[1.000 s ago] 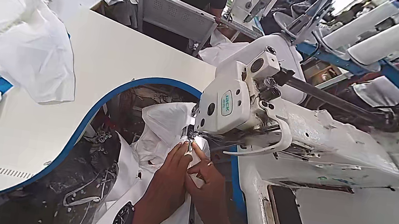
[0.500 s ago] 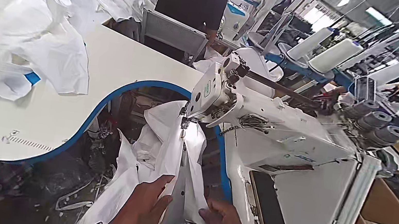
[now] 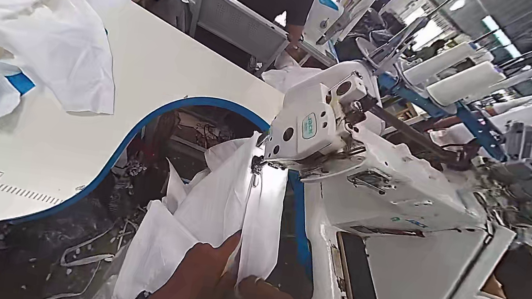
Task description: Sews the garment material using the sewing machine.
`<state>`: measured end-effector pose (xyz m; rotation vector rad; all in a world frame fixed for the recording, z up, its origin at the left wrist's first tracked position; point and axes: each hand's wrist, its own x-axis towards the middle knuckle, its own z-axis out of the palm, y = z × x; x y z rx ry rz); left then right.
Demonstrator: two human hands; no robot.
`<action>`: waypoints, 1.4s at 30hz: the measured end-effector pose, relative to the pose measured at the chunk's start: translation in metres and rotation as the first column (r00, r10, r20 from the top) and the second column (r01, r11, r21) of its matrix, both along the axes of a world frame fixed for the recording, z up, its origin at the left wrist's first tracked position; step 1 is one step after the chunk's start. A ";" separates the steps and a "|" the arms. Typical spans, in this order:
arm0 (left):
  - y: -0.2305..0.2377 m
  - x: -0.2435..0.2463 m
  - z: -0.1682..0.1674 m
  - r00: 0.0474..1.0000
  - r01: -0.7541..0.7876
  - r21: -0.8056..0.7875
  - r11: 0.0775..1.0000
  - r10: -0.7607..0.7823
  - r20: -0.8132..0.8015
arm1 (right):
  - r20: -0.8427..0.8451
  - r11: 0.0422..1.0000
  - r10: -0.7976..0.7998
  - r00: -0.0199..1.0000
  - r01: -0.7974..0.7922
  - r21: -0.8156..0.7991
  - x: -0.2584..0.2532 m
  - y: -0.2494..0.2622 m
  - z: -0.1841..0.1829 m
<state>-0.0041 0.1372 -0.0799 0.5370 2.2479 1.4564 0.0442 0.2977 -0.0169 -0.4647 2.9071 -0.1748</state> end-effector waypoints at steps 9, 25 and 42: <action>0.008 -0.017 -0.015 0.987 -0.053 0.208 0.977 0.083 -0.140 | -0.239 0.965 0.078 0.968 -0.013 0.262 -0.033 -0.020 -0.008; -0.030 0.055 -0.039 0.776 -0.541 0.215 0.813 0.581 -0.247 | 0.666 0.990 -0.044 0.745 -0.057 0.129 -0.109 0.063 -0.102; 0.019 0.054 -0.059 0.859 -0.263 0.441 0.858 0.416 -0.298 | -0.096 0.986 0.128 0.987 -0.116 0.118 0.027 -0.006 0.011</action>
